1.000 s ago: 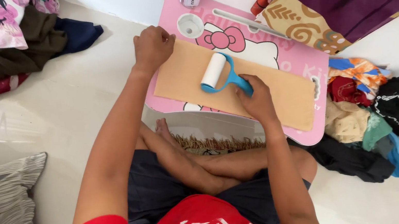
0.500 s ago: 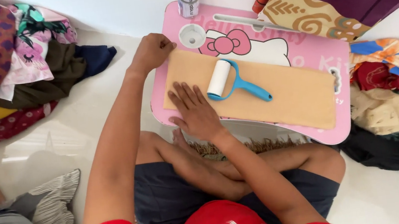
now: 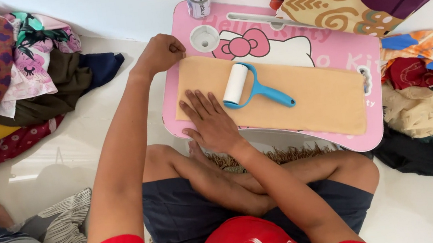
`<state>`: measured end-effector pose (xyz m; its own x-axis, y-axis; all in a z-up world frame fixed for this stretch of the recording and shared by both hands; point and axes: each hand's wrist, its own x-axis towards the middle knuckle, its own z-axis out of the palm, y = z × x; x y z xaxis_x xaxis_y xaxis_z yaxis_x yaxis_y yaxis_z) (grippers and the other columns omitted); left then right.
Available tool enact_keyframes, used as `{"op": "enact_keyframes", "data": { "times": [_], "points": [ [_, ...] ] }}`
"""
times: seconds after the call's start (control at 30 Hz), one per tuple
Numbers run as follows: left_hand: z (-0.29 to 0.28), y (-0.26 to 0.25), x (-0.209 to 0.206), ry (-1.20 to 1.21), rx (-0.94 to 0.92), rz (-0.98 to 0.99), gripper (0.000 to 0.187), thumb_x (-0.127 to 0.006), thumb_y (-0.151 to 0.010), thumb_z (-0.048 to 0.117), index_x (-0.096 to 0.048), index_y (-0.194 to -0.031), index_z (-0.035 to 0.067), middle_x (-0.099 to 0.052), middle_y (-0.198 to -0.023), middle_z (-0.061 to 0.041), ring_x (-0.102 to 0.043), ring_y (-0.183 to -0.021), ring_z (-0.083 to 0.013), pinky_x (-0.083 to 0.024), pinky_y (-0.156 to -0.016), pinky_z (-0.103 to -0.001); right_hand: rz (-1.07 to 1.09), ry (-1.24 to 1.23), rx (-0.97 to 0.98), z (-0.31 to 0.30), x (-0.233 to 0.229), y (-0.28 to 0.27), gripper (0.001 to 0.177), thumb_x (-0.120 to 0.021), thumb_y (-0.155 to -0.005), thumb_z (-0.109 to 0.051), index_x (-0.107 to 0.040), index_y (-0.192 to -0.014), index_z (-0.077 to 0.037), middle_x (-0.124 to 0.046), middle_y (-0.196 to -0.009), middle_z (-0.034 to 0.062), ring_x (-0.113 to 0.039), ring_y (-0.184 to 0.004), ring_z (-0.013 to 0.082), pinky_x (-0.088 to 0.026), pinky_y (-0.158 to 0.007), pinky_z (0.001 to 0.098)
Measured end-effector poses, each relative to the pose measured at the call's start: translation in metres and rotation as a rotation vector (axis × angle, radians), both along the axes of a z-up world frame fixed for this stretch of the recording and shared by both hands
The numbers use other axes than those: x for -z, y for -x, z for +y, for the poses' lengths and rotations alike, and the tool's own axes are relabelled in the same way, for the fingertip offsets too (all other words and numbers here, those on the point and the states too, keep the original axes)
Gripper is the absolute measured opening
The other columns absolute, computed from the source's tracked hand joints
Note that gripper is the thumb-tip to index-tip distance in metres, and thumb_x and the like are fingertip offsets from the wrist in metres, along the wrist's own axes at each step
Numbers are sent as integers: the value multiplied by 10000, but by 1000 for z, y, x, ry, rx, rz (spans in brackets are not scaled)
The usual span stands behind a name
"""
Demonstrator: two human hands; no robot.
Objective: The person spreads a light-colored cloth on a small table, folds it into a smaller rectangle, and then uses a lint roller to clean the surface.
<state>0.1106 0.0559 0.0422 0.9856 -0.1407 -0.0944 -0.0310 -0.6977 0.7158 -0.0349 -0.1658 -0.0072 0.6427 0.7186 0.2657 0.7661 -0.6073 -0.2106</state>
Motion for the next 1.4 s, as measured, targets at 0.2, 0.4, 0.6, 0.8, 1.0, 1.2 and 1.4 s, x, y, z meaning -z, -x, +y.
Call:
{"op": "enact_keyframes", "data": {
  "times": [0.2,0.4,0.6,0.8,1.0,1.2,1.4],
  "points": [
    [-2,-4,1,40,-85,-33,95,-752,-865,106,-767,-946,59,-734,-819,-22,-640,-698,-139,-534,-677,-278,72,-55,4,0,-23,6,694,-450,-1039,-462,-361,-1578,-33,-266,-1686,181,-240,-1568,362,-154,-1282,526],
    [-5,4,-12,-19,80,60,226,-749,-868,56,-757,-1085,-8,-723,-917,-160,-711,-915,-312,-573,-769,-419,21,12,1,-1,-2,-1,713,-375,-1070,-578,-327,-1623,-130,-291,-1675,190,-250,-1558,376,-123,-1278,566],
    [-7,1,-6,-56,110,62,228,-752,-862,43,-760,-1083,-13,-733,-916,-165,-718,-926,-329,-574,-773,-429,52,16,4,-1,-8,0,704,-364,-1078,-572,-318,-1627,-134,-282,-1679,185,-242,-1561,368,-110,-1281,557],
    [-5,-1,-18,-59,84,6,194,-683,-916,41,-761,-1081,-24,-741,-926,-202,-731,-915,-345,-583,-758,-423,49,18,6,0,-4,-1,710,-369,-1074,-575,-318,-1626,-133,-286,-1677,187,-240,-1562,369,-113,-1280,560],
    [-1,-2,-19,-7,49,-16,204,-629,-942,26,-740,-1104,-27,-736,-908,-178,-730,-862,-298,-585,-736,-398,55,15,-1,0,-3,-1,706,-382,-1073,-562,-320,-1624,-126,-293,-1672,195,-246,-1559,373,-115,-1278,563],
    [-1,2,-27,-43,73,35,208,-667,-918,38,-746,-1103,-16,-730,-913,-170,-723,-869,-316,-572,-750,-422,45,11,-2,0,-2,-2,704,-396,-1070,-557,-323,-1622,-126,-295,-1670,198,-252,-1555,377,-126,-1275,568],
    [-7,1,-21,-60,91,67,221,-738,-855,35,-758,-1073,12,-725,-866,-127,-714,-842,-282,-571,-741,-399,47,25,3,0,-2,-2,706,-387,-1069,-564,-322,-1624,-133,-284,-1678,189,-242,-1560,371,-127,-1275,563]
  ]
}}
